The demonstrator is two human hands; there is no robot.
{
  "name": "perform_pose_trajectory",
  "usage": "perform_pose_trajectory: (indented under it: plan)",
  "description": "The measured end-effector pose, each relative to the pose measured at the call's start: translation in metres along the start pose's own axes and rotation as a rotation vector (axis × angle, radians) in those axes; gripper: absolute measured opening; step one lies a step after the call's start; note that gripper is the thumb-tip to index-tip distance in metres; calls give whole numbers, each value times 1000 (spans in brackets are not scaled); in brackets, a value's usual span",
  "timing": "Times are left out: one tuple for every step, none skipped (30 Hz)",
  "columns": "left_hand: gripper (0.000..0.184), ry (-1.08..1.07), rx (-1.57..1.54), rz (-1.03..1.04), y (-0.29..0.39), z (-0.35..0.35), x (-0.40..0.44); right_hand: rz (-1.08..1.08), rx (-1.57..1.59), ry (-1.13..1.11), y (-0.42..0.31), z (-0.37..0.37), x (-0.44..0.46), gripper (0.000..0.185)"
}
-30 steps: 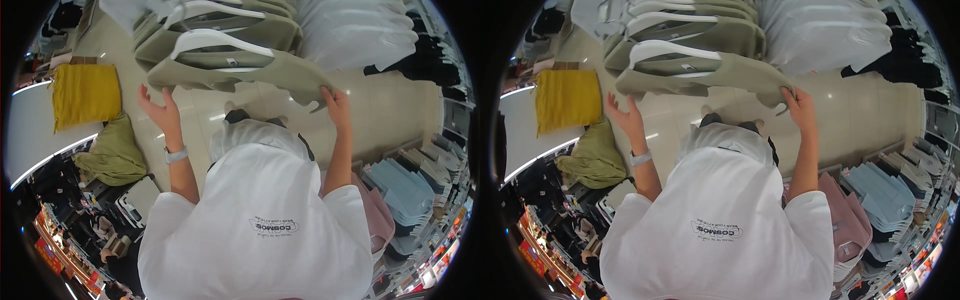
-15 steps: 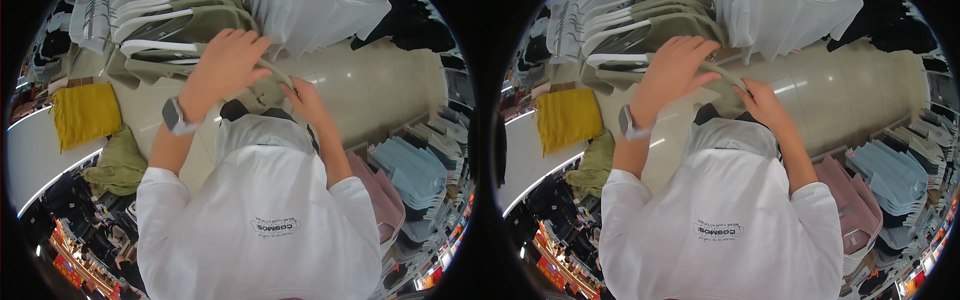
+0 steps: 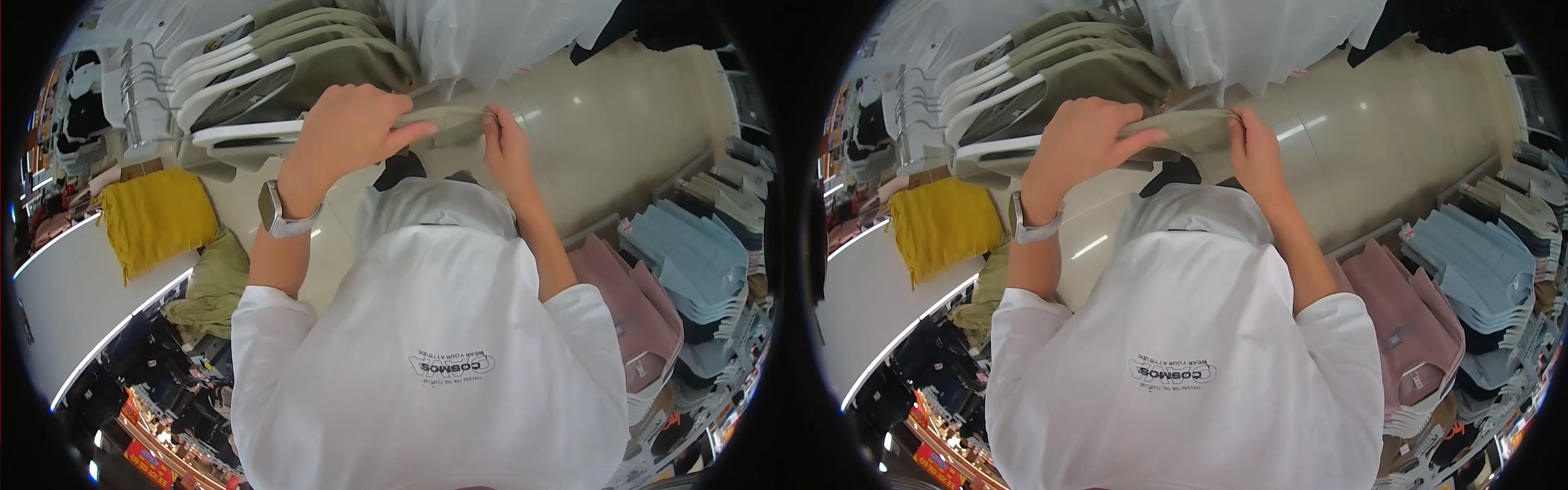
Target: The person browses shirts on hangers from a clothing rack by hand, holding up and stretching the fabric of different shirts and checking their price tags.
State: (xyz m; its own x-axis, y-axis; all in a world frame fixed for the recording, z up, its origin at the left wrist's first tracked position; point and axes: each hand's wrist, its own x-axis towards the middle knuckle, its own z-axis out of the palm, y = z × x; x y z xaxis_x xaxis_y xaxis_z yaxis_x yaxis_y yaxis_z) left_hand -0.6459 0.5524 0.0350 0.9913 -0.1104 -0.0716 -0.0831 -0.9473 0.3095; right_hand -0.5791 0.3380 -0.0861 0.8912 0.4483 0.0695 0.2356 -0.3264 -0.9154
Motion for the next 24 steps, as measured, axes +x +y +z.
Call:
perform_pose_trajectory:
  plan:
    - [46, -4, -5, 13, 1, -3, 2, -7, 5, 74, -4, 4, 1, 17]
    - [44, -2, -18, -23, 2, -5, 4, -1, 0, 84, -7, 8, 3, 17]
    - [42, -2, -32, -62, 4, -7, 5, -13, 62, 164, -9, 14, 4, 18]
    - [42, -6, -38, -53, 5, -10, 6, -25, 124, 242, -10, 17, 5, 21]
    - [40, 1, -82, -58, 6, -12, 6, -19, 117, 247, -6, 17, 6, 21]
    - [38, 11, -126, -62, 6, -13, 6, -19, 58, 255, 0, 16, 9, 23]
    - [38, 10, -131, -54, 5, -13, 7, -22, 0, 263, 5, 13, 12, 25]
    - [38, 43, -115, -33, 4, -11, 7, -18, -7, 267, 7, 7, 12, 25]
    - [38, 74, -101, -17, 3, -9, 6, -48, -50, 254, 8, 0, 12, 26]
    - [38, 72, -108, -17, 2, -7, 6, -79, -92, 237, 7, -5, 11, 26]
    - [36, 113, -114, 5, 0, -4, 6, -76, -97, 234, 5, -8, 9, 26]
    - [34, 154, -117, 26, -2, -2, 5, -77, -84, 243, 1, -9, 8, 28]
    - [34, 150, -119, 22, -3, -1, 4, -77, -69, 251, -1, -9, 5, 31]
    - [34, 189, -108, 49, -4, 1, 4, -75, -67, 248, 0, -11, 2, 31]
    - [34, 229, -97, 77, -5, 1, 4, -113, -118, 273, 2, -13, 1, 26]
    - [34, 230, -96, 77, -5, 0, 4, -152, -170, 299, 4, -17, 1, 22]
    - [34, 229, -73, 82, -5, -1, 3, -153, -171, 301, 4, -21, 3, 22]
    - [35, 226, -51, 85, -5, -2, 2, -174, -264, 326, 3, -26, 6, 21]
    - [35, 223, -52, 84, -6, -1, 1, -193, -357, 348, 0, -29, 7, 20]
    - [36, 243, -34, 107, -7, 1, 0, -185, -358, 345, -2, -29, 8, 20]
    - [36, 268, -12, 134, -7, 2, 0, -217, -343, 355, -3, -30, 14, 19]
    - [36, 270, -10, 136, -7, 2, -1, -253, -328, 368, -4, -29, 18, 18]
    - [36, 294, -18, 131, -6, 1, -1, -257, -328, 372, -7, -29, 19, 18]
    - [36, 320, -24, 125, -7, -1, -1, -253, -303, 371, -10, -27, 18, 17]
